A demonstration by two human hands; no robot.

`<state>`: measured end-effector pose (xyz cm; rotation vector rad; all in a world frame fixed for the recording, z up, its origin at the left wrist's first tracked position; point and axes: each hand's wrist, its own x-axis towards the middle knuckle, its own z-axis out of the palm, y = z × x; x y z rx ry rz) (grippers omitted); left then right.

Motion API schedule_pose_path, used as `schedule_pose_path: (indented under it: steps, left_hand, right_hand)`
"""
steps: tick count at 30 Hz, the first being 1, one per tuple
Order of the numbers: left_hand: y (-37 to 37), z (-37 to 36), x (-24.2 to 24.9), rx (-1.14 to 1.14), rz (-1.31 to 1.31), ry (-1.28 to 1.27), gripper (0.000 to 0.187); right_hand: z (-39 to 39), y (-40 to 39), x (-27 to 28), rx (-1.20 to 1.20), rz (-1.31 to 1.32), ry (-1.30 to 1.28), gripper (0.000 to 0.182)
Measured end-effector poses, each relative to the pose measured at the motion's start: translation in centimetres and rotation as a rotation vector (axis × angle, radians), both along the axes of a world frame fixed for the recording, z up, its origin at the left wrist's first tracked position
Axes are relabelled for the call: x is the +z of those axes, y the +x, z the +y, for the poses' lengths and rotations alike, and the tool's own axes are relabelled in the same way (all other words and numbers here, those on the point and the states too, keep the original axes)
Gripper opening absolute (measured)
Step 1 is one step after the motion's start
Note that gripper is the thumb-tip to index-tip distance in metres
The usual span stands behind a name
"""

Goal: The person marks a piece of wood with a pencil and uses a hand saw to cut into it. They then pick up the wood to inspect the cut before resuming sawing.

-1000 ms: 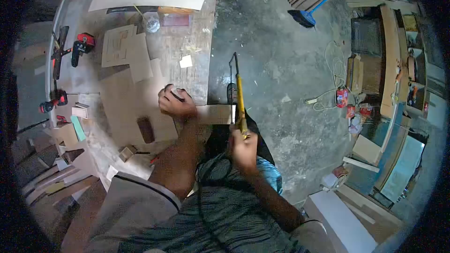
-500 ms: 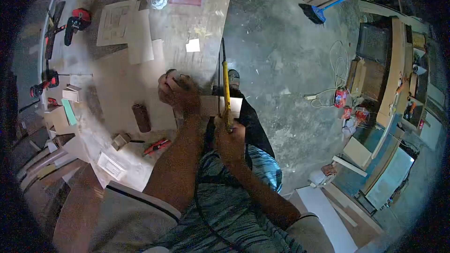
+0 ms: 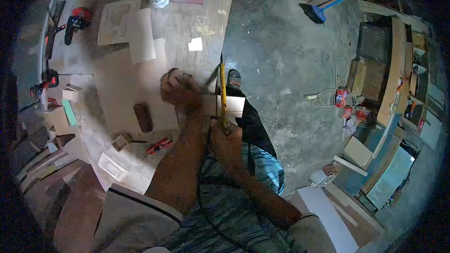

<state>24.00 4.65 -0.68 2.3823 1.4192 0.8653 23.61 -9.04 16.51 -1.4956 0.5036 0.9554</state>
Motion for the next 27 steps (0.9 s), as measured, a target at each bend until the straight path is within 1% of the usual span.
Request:
schedule_pose_path:
  steps: [3,4,6,7,9,12,15,18,20,22,25,26,27]
  left_hand:
    - [0.5,-0.4,0.2,0.090,0.085,0.065,0.033]
    - [0.4,-0.5,0.3,0.080,0.069,0.053,0.033]
    - [0.5,-0.5,0.5,0.063,0.030,0.032,0.034]
    - [0.6,-0.5,0.5,0.089,0.081,0.019,0.034]
    - [0.6,-0.8,0.4,0.143,0.189,-0.008,0.034]
    - [0.5,-0.5,-0.3,0.107,0.108,0.103,0.033]
    - [0.4,-0.7,0.8,0.065,0.086,-0.017,0.037]
    - [0.6,-0.6,1.1,0.070,0.078,0.013,0.037]
    - [0.4,-0.5,1.5,0.058,0.081,-0.015,0.036]
    - [0.5,-0.5,1.4,0.054,0.065,-0.027,0.036]
    - [0.4,-0.5,0.8,0.062,0.041,-0.028,0.037]
    - [0.3,-0.5,0.7,0.061,0.045,-0.032,0.037]
    - [0.3,-0.4,0.6,0.061,0.049,-0.034,0.038]
  right_hand:
    - [-0.1,-0.3,-0.1,0.044,-0.075,-0.045,0.038]
    - [-0.3,-0.3,-0.2,0.067,-0.108,-0.069,0.039]
    - [-0.2,-0.2,0.2,0.074,-0.090,-0.111,0.039]
    - [-0.1,-0.1,0.3,0.080,-0.079,-0.131,0.039]
    - [-0.4,-0.1,0.3,0.051,-0.051,-0.082,0.038]
    - [-0.6,-0.2,0.1,0.053,-0.075,-0.063,0.037]
    - [-0.8,-0.2,-0.2,0.047,-0.087,-0.057,0.035]
    - [-0.1,0.3,1.1,0.030,-0.028,-0.056,0.034]
    - [0.1,0.4,1.5,0.016,0.018,-0.094,0.034]
    - [0.0,0.0,0.8,0.001,0.055,-0.159,0.034]
    - [-0.4,-0.6,-1.6,0.026,-0.047,-0.102,0.033]
    - [-0.4,-0.6,-2.2,-0.012,0.000,-0.138,0.031]
    - [0.0,-0.1,-2.3,-0.020,0.025,-0.113,0.031]
